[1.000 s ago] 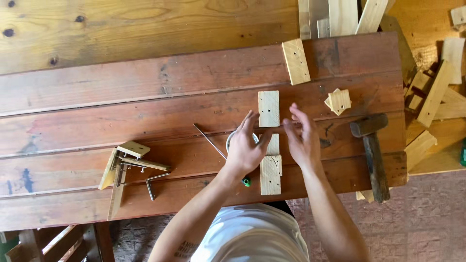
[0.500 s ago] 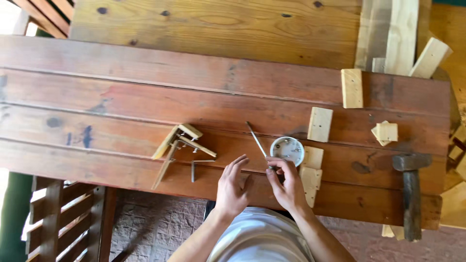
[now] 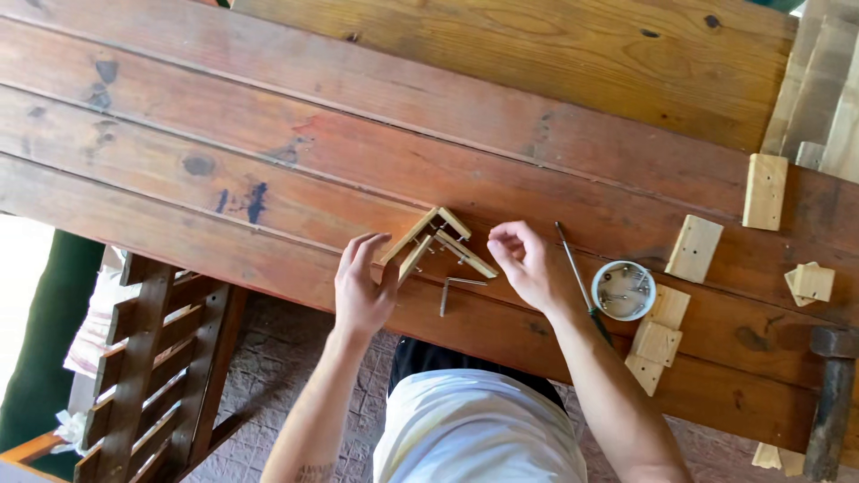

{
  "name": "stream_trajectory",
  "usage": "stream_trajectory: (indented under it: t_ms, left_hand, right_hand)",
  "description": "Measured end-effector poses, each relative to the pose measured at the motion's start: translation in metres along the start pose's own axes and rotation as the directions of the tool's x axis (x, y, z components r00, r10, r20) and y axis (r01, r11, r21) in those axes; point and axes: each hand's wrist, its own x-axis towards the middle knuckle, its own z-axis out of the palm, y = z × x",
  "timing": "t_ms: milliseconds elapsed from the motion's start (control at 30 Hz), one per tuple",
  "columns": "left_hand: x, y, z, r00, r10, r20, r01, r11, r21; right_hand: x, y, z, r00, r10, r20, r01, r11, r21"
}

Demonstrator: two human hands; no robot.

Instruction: The person assembles small wooden pieces using metal brackets and screws. They align the wood, insert screws, and tighten them with a screwdriver on a wooden workbench.

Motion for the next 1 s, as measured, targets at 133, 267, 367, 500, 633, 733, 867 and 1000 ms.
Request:
stream_trajectory:
  t_ms: [133, 267, 367, 500, 633, 733, 867, 1000]
  left_hand:
    - [0.026, -0.030, -0.016, 0.970, 0.026, 0.241, -0.005, 0.996, -0.087]
    - [0.032, -0.046, -0.010, 0.885, 0.173, 0.433, -0.094, 0.976, -0.197]
    - [0.040, -0.064, 0.000, 0.866, 0.188, 0.464, -0.168, 0.982, -0.085]
    - [0.058, -0.064, 0.009, 0.886, 0.210, 0.413, -0.178, 0.977, -0.115]
    - [0.084, -0.009, 0.006, 0.925, 0.312, 0.218, -0.235, 0.918, -0.319]
    - [0.091, 0.025, 0.021, 0.901, 0.378, 0.210, -0.271, 0.872, -0.409]
    - [0.090, 0.064, 0.059, 0.786, 0.558, 0.265, -0.383, 0.777, -0.500]
    - [0.065, 0.088, 0.106, 0.736, 0.602, 0.309, -0.422, 0.765, -0.486]
  right_hand:
    - [0.034, -0.021, 0.019, 0.997, 0.046, 0.067, -0.036, 0.988, -0.147]
    - [0.059, -0.035, 0.038, 0.972, 0.144, 0.183, -0.097, 0.964, -0.246]
    - [0.068, -0.034, 0.048, 0.980, 0.135, 0.146, -0.087, 0.951, -0.297]
    - [0.069, -0.014, 0.052, 0.993, 0.072, 0.093, -0.032, 0.927, -0.373]
    - [0.055, -0.026, 0.037, 0.993, 0.111, -0.033, -0.116, 0.945, -0.306]
    - [0.029, -0.037, 0.018, 0.976, 0.207, -0.073, -0.217, 0.954, -0.208]
    - [-0.013, -0.011, -0.002, 0.954, 0.263, -0.147, -0.264, 0.964, 0.011]
    - [-0.050, 0.040, -0.012, 0.919, 0.271, -0.288, -0.289, 0.957, -0.021]
